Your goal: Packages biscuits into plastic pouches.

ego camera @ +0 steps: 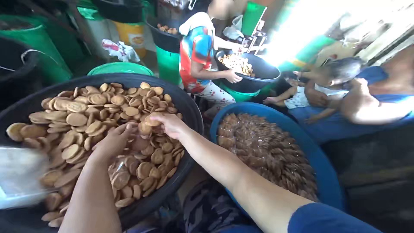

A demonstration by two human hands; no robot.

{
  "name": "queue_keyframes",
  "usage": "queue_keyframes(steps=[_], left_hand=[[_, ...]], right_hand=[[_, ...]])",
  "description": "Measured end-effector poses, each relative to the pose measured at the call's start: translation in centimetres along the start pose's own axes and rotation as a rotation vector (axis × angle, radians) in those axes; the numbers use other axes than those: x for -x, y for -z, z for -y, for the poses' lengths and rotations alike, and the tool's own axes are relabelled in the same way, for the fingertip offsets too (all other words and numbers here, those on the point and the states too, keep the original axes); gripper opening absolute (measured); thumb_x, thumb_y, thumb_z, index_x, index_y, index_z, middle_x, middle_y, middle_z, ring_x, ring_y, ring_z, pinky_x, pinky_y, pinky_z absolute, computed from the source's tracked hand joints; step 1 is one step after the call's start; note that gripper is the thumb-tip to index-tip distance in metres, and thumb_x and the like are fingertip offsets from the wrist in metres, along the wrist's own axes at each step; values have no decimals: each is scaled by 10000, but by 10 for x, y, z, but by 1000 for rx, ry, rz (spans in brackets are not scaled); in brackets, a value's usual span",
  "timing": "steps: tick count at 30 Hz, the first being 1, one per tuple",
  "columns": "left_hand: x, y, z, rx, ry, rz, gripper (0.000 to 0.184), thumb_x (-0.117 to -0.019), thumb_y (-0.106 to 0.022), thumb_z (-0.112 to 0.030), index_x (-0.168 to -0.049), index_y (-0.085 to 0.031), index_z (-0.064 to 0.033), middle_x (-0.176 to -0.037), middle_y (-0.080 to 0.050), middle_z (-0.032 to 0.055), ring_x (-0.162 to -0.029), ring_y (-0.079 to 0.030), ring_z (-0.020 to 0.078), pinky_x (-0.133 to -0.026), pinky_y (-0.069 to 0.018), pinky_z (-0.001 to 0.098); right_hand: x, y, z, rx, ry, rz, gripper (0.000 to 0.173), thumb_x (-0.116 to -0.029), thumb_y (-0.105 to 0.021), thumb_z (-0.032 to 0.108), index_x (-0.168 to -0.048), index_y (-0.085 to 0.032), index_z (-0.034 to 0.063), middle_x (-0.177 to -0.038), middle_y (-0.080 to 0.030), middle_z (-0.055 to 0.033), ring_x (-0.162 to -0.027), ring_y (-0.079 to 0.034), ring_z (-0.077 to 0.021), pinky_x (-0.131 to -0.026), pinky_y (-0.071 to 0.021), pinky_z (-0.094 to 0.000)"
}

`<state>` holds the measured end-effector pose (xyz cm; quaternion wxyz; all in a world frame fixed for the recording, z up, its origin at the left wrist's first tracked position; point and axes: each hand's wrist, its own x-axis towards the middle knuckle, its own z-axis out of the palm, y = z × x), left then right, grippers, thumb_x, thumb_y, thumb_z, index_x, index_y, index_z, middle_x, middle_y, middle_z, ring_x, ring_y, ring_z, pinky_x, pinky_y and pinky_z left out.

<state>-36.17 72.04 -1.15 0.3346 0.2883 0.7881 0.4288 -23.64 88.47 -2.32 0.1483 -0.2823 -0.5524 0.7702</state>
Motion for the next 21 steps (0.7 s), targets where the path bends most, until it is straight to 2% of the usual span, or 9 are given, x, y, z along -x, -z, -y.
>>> queue_keyframes(steps=[2,5,8,11,13,16,18,20,21], left_hand=[[-2,-1,3,-21,9,-19,485,-1118,-329,-479,-1428,-541,-172,-1182,-655,178,-953,-662,324,-805,-543,570],[-1,-2,0,-74,23,-24,498,-1119,-336,-471,-1444,-541,-155,-1218,-667,198,-990,-677,340,-832,-543,571],[0,-5,-1,-102,11,-24,475,-1120,-335,-458,-1408,-566,-159,-1151,-664,189,-923,-675,316,-785,-561,543],[-1,-6,-3,-175,-47,-20,486,-1122,-350,-436,-1403,-591,-122,-1307,-607,255,-1142,-615,416,-942,-467,671],[-2,-9,-3,-204,-64,-43,490,-1122,-351,-439,-1390,-608,-120,-1276,-633,247,-1145,-618,413,-958,-448,675],[-3,-11,-2,-183,-52,-67,482,-1120,-344,-459,-1370,-629,-160,-1232,-656,214,-1100,-639,386,-920,-480,662],[-2,-13,-3,-141,-29,-85,479,-1119,-339,-471,-1363,-639,-188,-1299,-634,198,-1145,-615,387,-931,-466,655],[-3,-16,-2,-86,-24,-95,484,-1113,-348,-488,-1361,-632,-186,-1299,-643,180,-1150,-621,360,-939,-475,624],[-5,-17,-1,-58,-27,-87,494,-1113,-345,-489,-1378,-616,-171,-1288,-647,186,-1150,-622,357,-944,-475,616]], right_hand=[[-1,0,-2,43,-49,58,484,-1011,-649,280,-1403,-526,24,-1263,-627,-184,-1017,-665,-252,-892,-569,-431],[-2,3,1,26,-32,28,458,-1007,-652,273,-1371,-547,16,-1256,-627,-185,-1032,-650,-257,-894,-558,-445],[1,1,3,54,-51,144,413,-1000,-649,222,-1318,-571,-30,-1218,-638,-191,-1035,-650,-248,-908,-558,-434],[2,-3,-2,168,-49,239,385,-1007,-657,194,-1309,-566,-28,-1180,-643,-187,-996,-652,-231,-883,-561,-410],[0,-2,-5,253,-35,220,422,-997,-685,213,-1333,-552,-4,-1204,-642,-200,-1016,-658,-256,-888,-562,-446],[-1,-3,-5,407,0,182,401,-980,-717,292,-1242,-668,-7,-1238,-658,-205,-1109,-632,-283,-960,-518,-498],[1,-6,-6,520,64,134,390,-969,-732,309,-1193,-692,-6,-1191,-677,-208,-1078,-643,-290,-941,-518,-505],[3,-7,-2,674,165,76,419,-948,-759,322,-1181,-682,-18,-1152,-695,-214,-1067,-669,-311,-950,-531,-525],[4,-8,-1,746,233,58,404,-955,-749,338,-1123,-703,-26,-1094,-712,-206,-1032,-680,-310,-934,-531,-529]])
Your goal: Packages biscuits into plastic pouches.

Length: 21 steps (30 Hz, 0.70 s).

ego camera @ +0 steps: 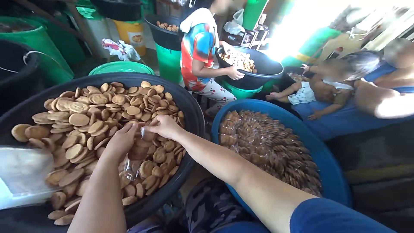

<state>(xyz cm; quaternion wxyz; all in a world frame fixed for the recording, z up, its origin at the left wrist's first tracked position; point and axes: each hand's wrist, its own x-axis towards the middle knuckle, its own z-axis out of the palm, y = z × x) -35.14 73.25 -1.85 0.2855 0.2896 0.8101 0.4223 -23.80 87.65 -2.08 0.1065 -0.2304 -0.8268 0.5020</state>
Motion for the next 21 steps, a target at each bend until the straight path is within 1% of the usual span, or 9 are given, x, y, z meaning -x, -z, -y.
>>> queue_keyframes(steps=[2,5,6,8,11,14,16,18,21], left_hand=[[-2,0,3,41,-10,-2,515,-1113,-328,-500,-1399,-590,-160,-1193,-664,174,-1033,-642,315,-877,-510,570],[1,5,5,146,-84,-55,494,-1105,-341,-513,-1308,-653,-187,-979,-686,84,-789,-628,197,-728,-527,450],[3,9,7,166,-133,-64,495,-1102,-349,-515,-1298,-662,-186,-996,-706,65,-808,-654,183,-752,-547,448],[8,17,7,165,-213,-72,489,-1109,-356,-485,-1315,-645,-149,-1153,-714,80,-972,-684,205,-890,-546,494],[15,27,3,160,-207,-60,435,-1119,-395,-395,-1271,-645,-73,-1230,-681,135,-1079,-670,247,-970,-526,507],[25,28,-9,256,-175,40,392,-1132,-353,-292,-1306,-607,-50,-1252,-676,88,-1133,-661,189,-985,-543,430],[24,27,-10,324,-200,38,399,-1133,-321,-310,-1301,-609,-90,-1179,-719,49,-1036,-703,161,-882,-588,388],[23,28,-10,320,-151,32,387,-1130,-348,-342,-1314,-616,-131,-1175,-710,19,-943,-702,132,-800,-597,354],[20,27,-7,131,-66,-56,349,-1085,-526,-329,-1173,-665,-22,-1012,-687,129,-851,-683,207,-803,-588,453]], right_hand=[[1,0,-1,86,97,-37,415,-1001,-675,382,-1021,-737,-28,-992,-719,-200,-967,-685,-321,-904,-527,-560],[5,-4,-7,-13,259,-141,313,-1008,-679,306,-1107,-718,12,-965,-720,-161,-890,-696,-279,-824,-574,-511],[4,-4,-10,-37,345,-157,293,-1001,-689,288,-1108,-712,17,-1016,-718,-152,-939,-693,-259,-845,-581,-486],[1,-3,-11,7,463,-126,269,-939,-755,265,-1017,-756,7,-1238,-655,-189,-1211,-593,-316,-1027,-489,-526],[1,-5,-12,168,554,-159,243,-891,-790,303,-893,-775,60,-1348,-609,-188,-1295,-538,-359,-1062,-440,-581],[9,-7,-6,170,639,-153,161,-914,-764,182,-988,-809,46,-1192,-697,-182,-1136,-655,-295,-981,-542,-466],[13,-8,-1,209,633,-135,162,-942,-703,85,-1051,-799,12,-1017,-758,-168,-977,-727,-268,-902,-579,-440],[16,-10,1,186,578,-186,163,-956,-680,76,-1042,-793,-4,-984,-772,-159,-943,-747,-255,-892,-593,-448],[19,-4,8,-81,315,-158,190,-983,-686,138,-1038,-729,-39,-919,-742,-139,-795,-716,-182,-774,-602,-377]])
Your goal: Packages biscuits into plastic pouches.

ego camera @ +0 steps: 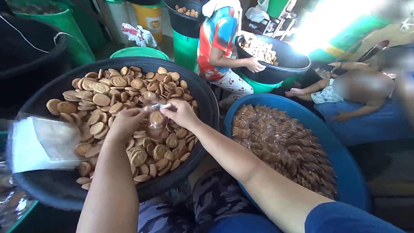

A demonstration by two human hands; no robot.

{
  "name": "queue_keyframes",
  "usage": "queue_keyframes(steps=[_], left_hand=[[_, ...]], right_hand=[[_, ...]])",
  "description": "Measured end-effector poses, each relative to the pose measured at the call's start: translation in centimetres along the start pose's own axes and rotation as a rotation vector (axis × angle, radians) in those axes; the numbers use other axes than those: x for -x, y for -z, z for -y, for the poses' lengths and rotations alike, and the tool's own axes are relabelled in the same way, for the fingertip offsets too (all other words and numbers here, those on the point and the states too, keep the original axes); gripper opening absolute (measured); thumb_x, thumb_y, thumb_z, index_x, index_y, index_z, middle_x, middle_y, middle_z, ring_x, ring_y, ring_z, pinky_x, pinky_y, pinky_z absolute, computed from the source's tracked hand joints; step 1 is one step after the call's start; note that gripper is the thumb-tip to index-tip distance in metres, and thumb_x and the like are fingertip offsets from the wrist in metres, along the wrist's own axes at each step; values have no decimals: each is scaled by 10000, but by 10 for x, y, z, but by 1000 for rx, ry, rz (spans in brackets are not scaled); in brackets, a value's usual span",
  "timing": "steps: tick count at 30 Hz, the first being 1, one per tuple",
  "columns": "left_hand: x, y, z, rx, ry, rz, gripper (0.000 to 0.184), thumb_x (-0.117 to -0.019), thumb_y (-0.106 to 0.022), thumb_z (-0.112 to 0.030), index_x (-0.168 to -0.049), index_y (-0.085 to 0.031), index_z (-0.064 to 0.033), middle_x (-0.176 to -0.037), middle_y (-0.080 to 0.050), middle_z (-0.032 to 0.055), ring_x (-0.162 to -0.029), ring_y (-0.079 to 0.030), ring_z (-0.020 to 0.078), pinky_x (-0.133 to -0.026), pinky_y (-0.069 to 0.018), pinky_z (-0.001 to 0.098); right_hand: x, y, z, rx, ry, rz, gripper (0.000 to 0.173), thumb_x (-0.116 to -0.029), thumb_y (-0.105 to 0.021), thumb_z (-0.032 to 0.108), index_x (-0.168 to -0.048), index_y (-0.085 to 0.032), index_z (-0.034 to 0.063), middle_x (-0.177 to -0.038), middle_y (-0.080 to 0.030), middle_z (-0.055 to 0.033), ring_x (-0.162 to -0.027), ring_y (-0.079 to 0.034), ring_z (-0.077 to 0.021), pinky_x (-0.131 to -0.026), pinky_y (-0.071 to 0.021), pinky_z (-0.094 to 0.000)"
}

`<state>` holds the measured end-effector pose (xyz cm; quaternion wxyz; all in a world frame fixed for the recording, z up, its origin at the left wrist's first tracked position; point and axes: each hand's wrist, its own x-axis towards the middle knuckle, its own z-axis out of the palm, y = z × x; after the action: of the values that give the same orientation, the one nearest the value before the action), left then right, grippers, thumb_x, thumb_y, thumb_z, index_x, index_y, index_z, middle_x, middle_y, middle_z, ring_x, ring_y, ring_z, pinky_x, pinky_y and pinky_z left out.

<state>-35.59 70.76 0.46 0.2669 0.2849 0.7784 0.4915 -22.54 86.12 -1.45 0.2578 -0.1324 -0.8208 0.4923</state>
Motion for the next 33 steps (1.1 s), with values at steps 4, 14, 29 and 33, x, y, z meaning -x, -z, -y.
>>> queue_keyframes(steps=[4,14,29,33], left_hand=[[-6,-9,0,53,-164,-186,393,-1090,-474,-409,-956,-651,-84,-831,-609,32,-757,-592,123,-739,-520,389],[-11,-53,-6,581,-101,-385,450,-1130,-321,-419,-1113,-579,-51,-887,-631,52,-795,-647,143,-764,-572,377],[-3,-32,-17,577,11,-238,562,-1109,-164,-540,-1151,-583,-167,-986,-690,-41,-864,-692,124,-808,-588,356],[8,-34,-32,575,-9,-232,517,-1116,-175,-519,-1151,-564,-180,-992,-693,-64,-842,-696,102,-788,-587,324]], right_hand=[[-5,3,6,-604,-554,210,267,-1085,-508,257,-919,-584,61,-645,-510,12,-491,-503,-77,-489,-492,-228],[-3,-11,1,-588,-158,92,374,-1097,-432,208,-1402,-508,6,-1332,-608,-116,-1195,-606,-165,-1032,-511,-361],[123,183,-40,-509,-140,-515,482,-1031,-587,114,-1473,-415,28,-1312,-604,-181,-1101,-686,-313,-911,-623,-502],[220,232,-70,-215,-696,-101,354,-966,-651,149,-1301,-593,51,-1062,-695,-100,-859,-690,-166,-765,-611,-368]])
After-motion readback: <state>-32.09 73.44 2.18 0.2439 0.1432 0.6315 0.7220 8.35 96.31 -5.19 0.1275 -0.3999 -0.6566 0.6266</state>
